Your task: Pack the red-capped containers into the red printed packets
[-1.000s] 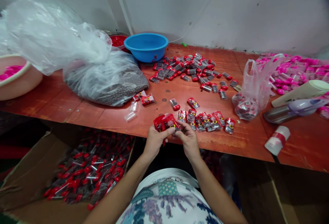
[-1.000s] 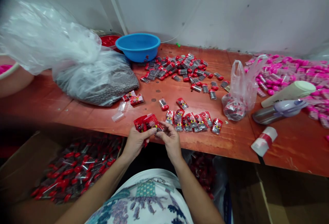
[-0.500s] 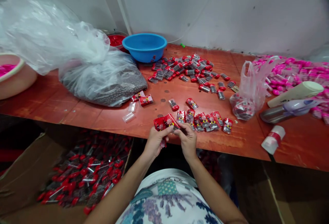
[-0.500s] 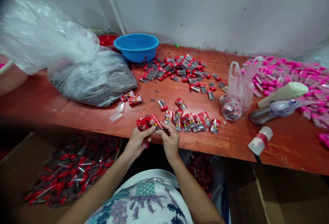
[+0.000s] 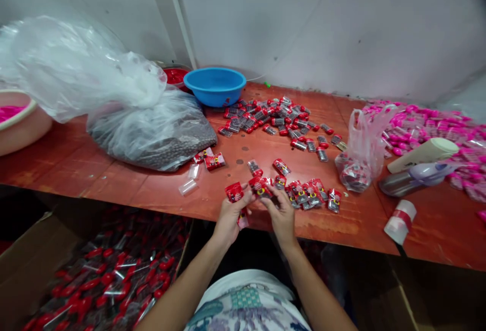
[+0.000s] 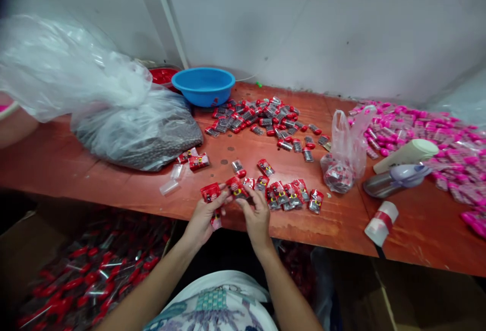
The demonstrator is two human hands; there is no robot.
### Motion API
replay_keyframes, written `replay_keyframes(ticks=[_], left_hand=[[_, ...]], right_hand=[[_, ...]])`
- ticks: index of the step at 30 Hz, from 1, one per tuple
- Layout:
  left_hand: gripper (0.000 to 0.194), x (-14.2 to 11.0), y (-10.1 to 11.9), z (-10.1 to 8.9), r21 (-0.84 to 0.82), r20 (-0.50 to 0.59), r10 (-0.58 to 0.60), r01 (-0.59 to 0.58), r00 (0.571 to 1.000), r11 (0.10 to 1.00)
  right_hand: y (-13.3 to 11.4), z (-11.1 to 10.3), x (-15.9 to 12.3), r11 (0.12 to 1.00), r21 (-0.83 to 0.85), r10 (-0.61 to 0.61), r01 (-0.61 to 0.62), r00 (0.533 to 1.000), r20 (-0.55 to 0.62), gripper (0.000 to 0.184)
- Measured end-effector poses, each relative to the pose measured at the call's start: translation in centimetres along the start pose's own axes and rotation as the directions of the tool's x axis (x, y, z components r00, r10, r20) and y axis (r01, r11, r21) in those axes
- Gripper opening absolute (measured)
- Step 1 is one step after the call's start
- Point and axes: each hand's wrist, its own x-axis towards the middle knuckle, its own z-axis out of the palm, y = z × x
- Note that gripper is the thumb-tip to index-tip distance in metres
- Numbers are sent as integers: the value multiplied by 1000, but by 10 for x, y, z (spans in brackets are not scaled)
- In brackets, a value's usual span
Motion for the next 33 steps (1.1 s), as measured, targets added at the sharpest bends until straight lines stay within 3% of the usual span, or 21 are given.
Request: replay_keyframes(ticks=[4, 6, 8, 10, 13, 16, 20, 24, 27, 29, 31, 33], left_hand=[[26, 11, 16, 1, -152, 22, -114, 116, 993, 982], [28, 13, 22, 1, -199, 61, -113, 123, 992, 972], [35, 14, 25, 3, -245, 71, -76, 92, 995, 965], [37, 14, 27, 3, -288, 53, -42, 55, 998, 956], [37, 16, 30, -1, -329, 36, -1, 13, 999, 944], [36, 22, 33, -11, -363, 23, 59, -46, 998, 931], [29, 33, 39, -25, -428, -25, 101, -102, 995, 898], [16, 45, 46, -37, -490, -13, 91, -85, 996, 868], [13, 56, 53, -48, -509, -37, 70, -79, 997, 857], [14, 62, 58, -56, -506, -62, 53, -77, 997, 859], [17, 67, 62, -63, -491, -67, 30, -60, 997, 869], [20, 69, 65, -67, -474, -76, 9, -44, 997, 879]], right_hand=[[-6, -16, 22, 948, -301, -155, 98, 973, -172, 37], [-15, -11, 25, 936, -326, -169, 132, 982, -86, 34], [-23, 3, 21, 966, -232, -91, 111, 991, 96, 32], [-29, 22, 16, 994, -100, -8, 33, 971, 238, 32], [-31, 47, 17, 999, 19, 35, -42, 959, 281, 27], [-28, 61, 28, 1000, 0, 21, -22, 952, 305, 24], [-30, 78, 45, 993, -80, -53, 88, 928, 368, 22], [-35, 96, 58, 964, -134, -148, 228, 884, 444, 19], [-34, 111, 82, 895, -250, -214, 370, 847, 486, 19], [-28, 123, 112, 800, -404, -217, 445, 841, 496, 23], [-20, 135, 149, 668, -577, -176, 469, 854, 490, 29], [-9, 148, 188, 617, -639, -138, 459, 863, 487, 39]])
